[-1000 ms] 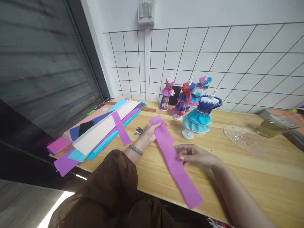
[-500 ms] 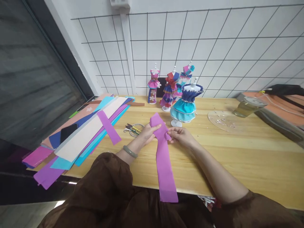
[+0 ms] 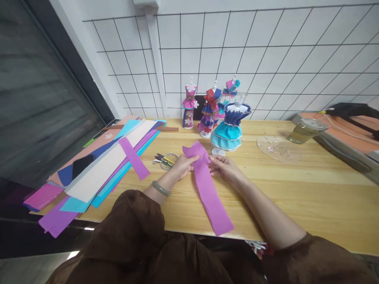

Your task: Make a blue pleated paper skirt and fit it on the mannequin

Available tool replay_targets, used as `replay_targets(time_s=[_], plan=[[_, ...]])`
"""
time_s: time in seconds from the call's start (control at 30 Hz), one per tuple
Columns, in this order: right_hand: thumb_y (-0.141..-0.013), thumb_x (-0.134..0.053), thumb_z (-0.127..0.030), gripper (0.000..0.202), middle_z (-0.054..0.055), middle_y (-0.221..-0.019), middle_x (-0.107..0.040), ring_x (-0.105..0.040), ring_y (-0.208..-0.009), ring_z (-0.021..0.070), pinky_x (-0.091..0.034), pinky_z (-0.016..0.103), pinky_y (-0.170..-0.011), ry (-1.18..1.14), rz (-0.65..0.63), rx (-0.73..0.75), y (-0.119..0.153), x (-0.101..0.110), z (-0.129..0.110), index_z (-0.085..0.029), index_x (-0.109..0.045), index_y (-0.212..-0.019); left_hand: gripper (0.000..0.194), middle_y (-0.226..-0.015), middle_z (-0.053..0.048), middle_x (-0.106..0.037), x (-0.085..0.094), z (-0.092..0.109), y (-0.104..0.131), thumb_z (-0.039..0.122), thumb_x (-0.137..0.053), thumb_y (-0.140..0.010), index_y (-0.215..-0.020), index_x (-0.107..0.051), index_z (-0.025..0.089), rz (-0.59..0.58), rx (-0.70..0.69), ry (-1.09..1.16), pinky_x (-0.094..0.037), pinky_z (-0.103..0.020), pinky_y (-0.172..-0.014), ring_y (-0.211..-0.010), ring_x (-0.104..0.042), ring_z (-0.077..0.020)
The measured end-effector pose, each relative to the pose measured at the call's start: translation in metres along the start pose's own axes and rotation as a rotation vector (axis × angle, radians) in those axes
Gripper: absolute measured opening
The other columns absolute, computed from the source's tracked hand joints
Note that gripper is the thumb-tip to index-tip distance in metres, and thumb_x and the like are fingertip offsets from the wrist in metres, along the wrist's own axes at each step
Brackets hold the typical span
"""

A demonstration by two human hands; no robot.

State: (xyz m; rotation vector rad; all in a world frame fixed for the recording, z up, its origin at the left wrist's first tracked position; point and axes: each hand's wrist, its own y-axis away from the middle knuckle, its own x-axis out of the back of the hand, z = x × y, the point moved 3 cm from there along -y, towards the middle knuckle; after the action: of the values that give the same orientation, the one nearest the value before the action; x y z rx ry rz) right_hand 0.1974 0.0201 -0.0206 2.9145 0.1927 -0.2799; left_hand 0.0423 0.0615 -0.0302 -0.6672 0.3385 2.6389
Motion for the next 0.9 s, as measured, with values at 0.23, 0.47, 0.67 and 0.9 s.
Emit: replay_targets(time_s=[0.23, 0.47, 0.67, 0.9], plan=[[-0.062, -0.078, -0.031, 0.029, 0.003, -0.073, -0.071, -0.063, -0.057, 0.0104, -0.048, 0.021, -0.054, 0.086, -0.226, -0.145, 0.016, -0.019, -0.001, -0.013, -0.069, -0.083, 0.027, -0.089, -0.010, -0.070, 0.007, 0.004, -0.007, 0.021, -0.069, -0.071, -0.095, -0.062, 0.011, 0.068, -0.079, 0.069, -0.052, -0.033, -0.077, -0.076, -0.066, -0.0170], [-0.062, -0.078, -0.032, 0.030, 0.003, -0.074, -0.072, -0.064, -0.058, 0.0108, -0.050, 0.023, -0.058, 0.010, -0.115, -0.061, 0.007, -0.012, 0.002, -0.015, -0.069, -0.085, 0.037, -0.088, -0.012, -0.070, -0.001, 0.002, -0.003, 0.038, -0.059, -0.079, -0.104, -0.059, 0.011, -0.028, 0.071, 0.124, -0.053, -0.035, -0.077, -0.074, -0.067, -0.0172], [-0.064, -0.075, -0.036, 0.032, 0.005, -0.084, -0.073, -0.066, -0.069, 0.0151, -0.053, 0.027, -0.067, -0.052, -0.014, 0.039, 0.000, -0.007, 0.006, -0.018, -0.069, -0.090, 0.045, -0.079, -0.012, -0.069, -0.008, -0.003, 0.005, 0.051, -0.054, -0.080, -0.100, -0.060, 0.011, -0.245, 0.273, 0.011, -0.054, -0.033, -0.071, -0.068, -0.066, -0.0168], [-0.067, -0.073, -0.042, 0.039, 0.006, -0.088, -0.071, -0.065, -0.074, 0.0176, -0.052, 0.032, -0.073, -0.032, 0.072, 0.177, -0.002, -0.002, 0.004, -0.018, -0.065, -0.097, 0.035, -0.082, -0.011, -0.069, -0.011, -0.011, 0.015, 0.037, -0.069, -0.072, -0.093, -0.064, 0.010, -0.436, 0.374, -0.232, -0.053, -0.029, -0.070, -0.070, -0.065, -0.0144]])
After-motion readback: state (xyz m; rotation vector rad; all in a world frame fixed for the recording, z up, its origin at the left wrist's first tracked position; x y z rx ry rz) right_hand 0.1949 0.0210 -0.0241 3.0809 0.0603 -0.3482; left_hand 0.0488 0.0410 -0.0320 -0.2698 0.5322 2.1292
